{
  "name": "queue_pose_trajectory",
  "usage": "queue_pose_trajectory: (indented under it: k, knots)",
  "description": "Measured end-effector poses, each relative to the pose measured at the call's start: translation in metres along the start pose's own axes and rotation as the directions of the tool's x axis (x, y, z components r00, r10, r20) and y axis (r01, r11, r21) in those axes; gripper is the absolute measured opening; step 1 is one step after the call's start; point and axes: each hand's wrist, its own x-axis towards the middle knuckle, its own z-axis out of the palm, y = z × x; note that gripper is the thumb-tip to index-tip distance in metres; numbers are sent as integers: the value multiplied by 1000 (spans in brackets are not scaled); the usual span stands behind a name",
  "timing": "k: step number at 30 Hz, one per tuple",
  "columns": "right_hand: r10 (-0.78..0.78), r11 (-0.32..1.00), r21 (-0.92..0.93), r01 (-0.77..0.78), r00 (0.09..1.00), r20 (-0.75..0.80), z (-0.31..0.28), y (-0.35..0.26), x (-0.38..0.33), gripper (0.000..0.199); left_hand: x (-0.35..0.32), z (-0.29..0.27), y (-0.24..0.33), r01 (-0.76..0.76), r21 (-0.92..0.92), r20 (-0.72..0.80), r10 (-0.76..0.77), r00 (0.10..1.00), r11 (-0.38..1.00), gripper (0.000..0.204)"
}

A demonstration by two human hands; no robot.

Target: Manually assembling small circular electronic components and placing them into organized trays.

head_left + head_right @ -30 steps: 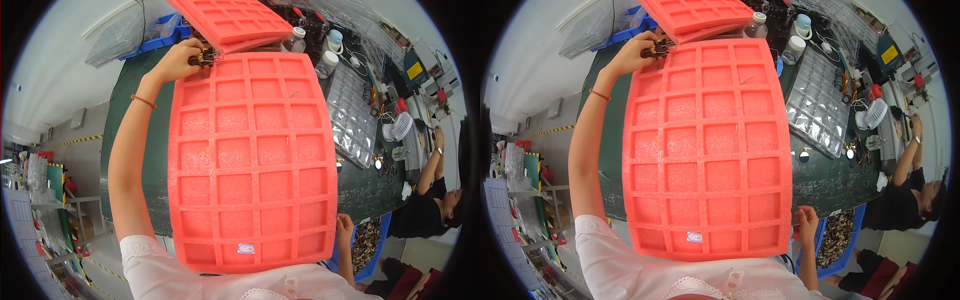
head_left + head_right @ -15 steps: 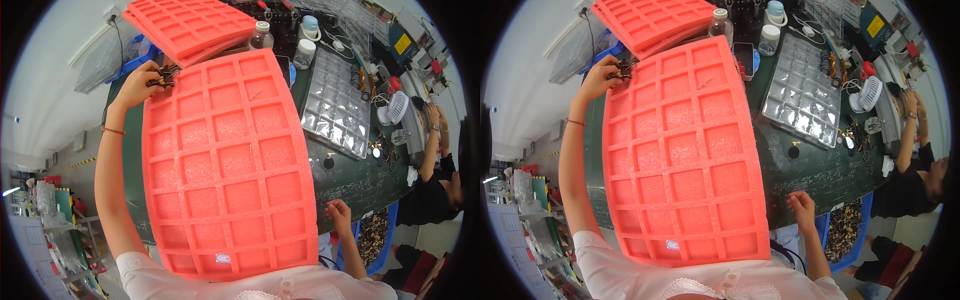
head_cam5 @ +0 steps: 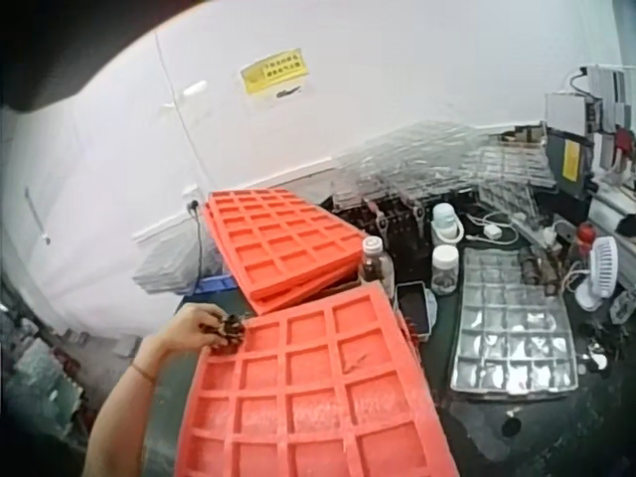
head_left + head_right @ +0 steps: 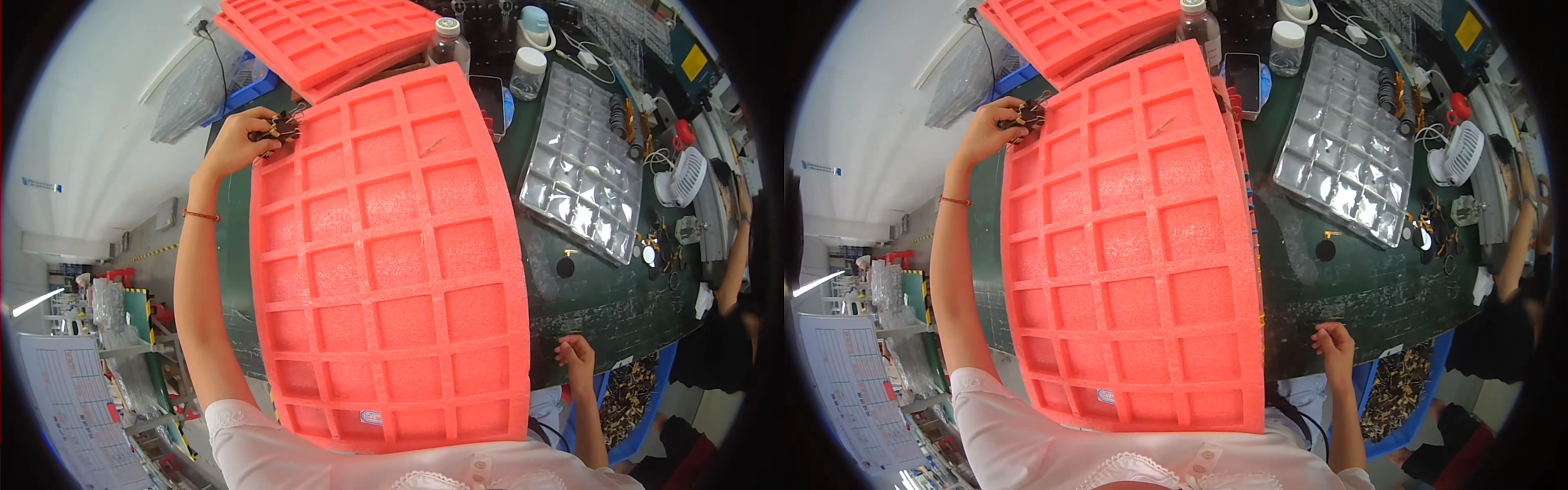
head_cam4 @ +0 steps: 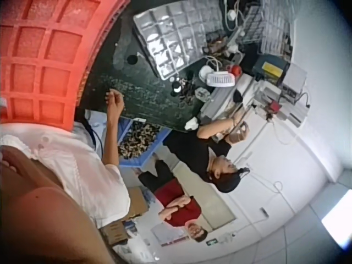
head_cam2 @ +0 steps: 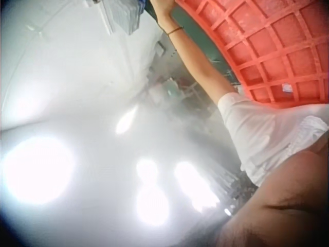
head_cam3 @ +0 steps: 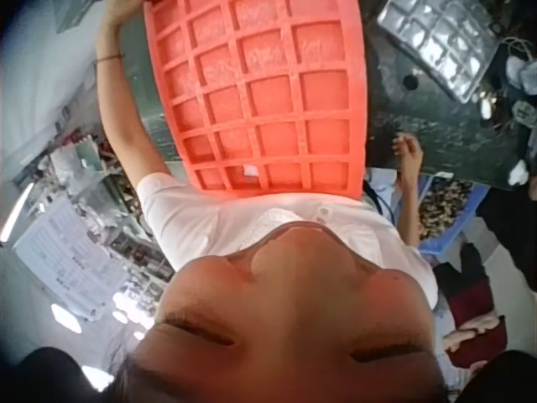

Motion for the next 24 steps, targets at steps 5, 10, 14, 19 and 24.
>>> queue_pose_trajectory:
  k: [5,10,14,19,24]
  knots:
    - [49,999,-9,-49,999,-20,-5,1,1,11,7,1,-1,-10,57,50,7,999,998,14]
    - [40,999,-16,-40,999,-21,-8,-6,9,11,9,8,5,-3,137,-2,3,1000,991,17]
    - [40,999,-23,-40,999,8,-7,-13,15,10,3,3,9,-46,183,-76,61,995,982,23]
    - [6,999,-32,-5,999,46,4,-46,12,10,-33,-23,29,-74,304,-217,145,965,950,37]
    - [-229,973,-33,228,973,-30,-30,-50,-21,10,-97,-22,111,-65,726,-201,301,932,685,45]
